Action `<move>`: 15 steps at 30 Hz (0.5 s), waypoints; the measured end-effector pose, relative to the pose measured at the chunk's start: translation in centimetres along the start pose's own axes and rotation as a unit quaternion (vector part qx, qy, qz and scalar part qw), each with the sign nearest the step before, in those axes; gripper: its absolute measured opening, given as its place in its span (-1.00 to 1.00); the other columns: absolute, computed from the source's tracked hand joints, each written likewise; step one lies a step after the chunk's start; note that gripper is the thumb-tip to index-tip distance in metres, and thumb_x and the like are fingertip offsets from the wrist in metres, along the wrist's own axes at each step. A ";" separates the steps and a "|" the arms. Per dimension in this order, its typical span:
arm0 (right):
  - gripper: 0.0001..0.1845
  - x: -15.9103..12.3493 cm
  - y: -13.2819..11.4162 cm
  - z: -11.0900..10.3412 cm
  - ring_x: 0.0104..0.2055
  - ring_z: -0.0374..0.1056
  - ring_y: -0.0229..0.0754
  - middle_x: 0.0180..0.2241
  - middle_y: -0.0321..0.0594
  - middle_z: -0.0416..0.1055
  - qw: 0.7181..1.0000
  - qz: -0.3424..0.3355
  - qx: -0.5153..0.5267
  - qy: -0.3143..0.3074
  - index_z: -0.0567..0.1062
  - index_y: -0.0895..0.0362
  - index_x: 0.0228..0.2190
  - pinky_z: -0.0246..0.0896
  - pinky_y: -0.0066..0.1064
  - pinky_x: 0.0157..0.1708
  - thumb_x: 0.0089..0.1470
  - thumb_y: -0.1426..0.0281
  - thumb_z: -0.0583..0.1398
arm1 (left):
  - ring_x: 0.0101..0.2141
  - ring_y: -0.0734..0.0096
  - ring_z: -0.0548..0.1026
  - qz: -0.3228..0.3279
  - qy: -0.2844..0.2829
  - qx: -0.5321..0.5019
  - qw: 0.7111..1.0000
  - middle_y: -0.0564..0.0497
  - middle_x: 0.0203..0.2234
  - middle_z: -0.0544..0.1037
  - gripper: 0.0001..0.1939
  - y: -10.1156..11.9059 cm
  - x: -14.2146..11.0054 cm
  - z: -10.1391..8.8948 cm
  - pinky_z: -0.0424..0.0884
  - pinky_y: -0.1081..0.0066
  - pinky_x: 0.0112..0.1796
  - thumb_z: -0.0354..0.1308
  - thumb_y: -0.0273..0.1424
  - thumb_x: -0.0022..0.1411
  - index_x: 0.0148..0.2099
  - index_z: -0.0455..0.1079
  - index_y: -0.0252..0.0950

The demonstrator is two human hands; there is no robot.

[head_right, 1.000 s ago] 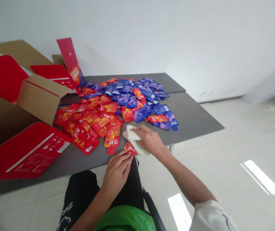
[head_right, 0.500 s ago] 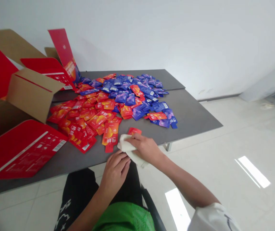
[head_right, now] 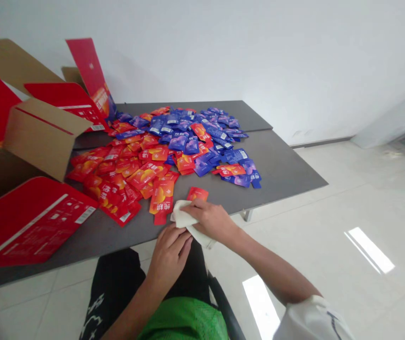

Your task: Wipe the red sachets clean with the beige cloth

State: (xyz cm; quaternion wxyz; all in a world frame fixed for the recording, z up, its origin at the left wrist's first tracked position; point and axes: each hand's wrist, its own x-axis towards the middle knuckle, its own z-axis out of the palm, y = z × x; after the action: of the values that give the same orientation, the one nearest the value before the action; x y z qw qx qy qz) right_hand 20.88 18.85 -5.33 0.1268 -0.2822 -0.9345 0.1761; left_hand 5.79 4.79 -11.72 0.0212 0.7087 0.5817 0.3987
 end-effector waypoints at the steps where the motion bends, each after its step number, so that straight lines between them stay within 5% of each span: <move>1: -0.52 0.2 0.2 0.3 -0.02 0.49 -0.14 0.06 -0.18 0.49 1.000 0.003 0.004 -0.005 0.51 -0.04 0.16 0.37 -0.45 -0.12 0.23 0.45 0.23 | 0.12 0.11 0.48 0.000 0.000 -0.001 1.000 -0.11 -0.02 0.60 -0.72 0.0 0.0 0.0 0.45 0.02 0.14 0.12 -0.55 0.39 0.09 0.49 -0.26; 7: -0.57 3.0 3.9 -2.0 -0.04 0.48 -0.10 0.00 -0.10 0.49 0.992 0.080 -0.065 0.066 0.52 0.07 0.14 0.35 -0.41 -0.09 0.26 0.47 0.21 | 0.18 0.11 0.43 0.017 -0.003 0.007 1.000 -0.12 0.09 0.56 -0.64 -0.4 -0.1 0.0 0.44 0.04 0.14 0.14 -0.56 0.37 0.18 0.43 -0.28; 15: -0.54 0.6 -0.3 0.1 -0.04 0.49 -0.14 0.06 -0.19 0.49 1.000 0.003 -0.005 -0.023 0.50 -0.05 0.16 0.36 -0.46 -0.14 0.25 0.41 0.24 | 0.07 0.09 0.50 -0.005 0.002 0.004 1.000 -0.12 -0.06 0.60 -0.76 0.0 -0.1 0.0 0.46 0.01 0.10 0.14 -0.55 0.37 0.03 0.51 -0.27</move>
State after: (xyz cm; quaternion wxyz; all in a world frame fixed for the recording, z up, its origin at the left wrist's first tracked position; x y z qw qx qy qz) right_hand 20.24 18.90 -5.25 0.1037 -0.2814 -0.9371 0.1784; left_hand 5.80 4.73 -11.73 0.0195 0.7050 0.5867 0.3979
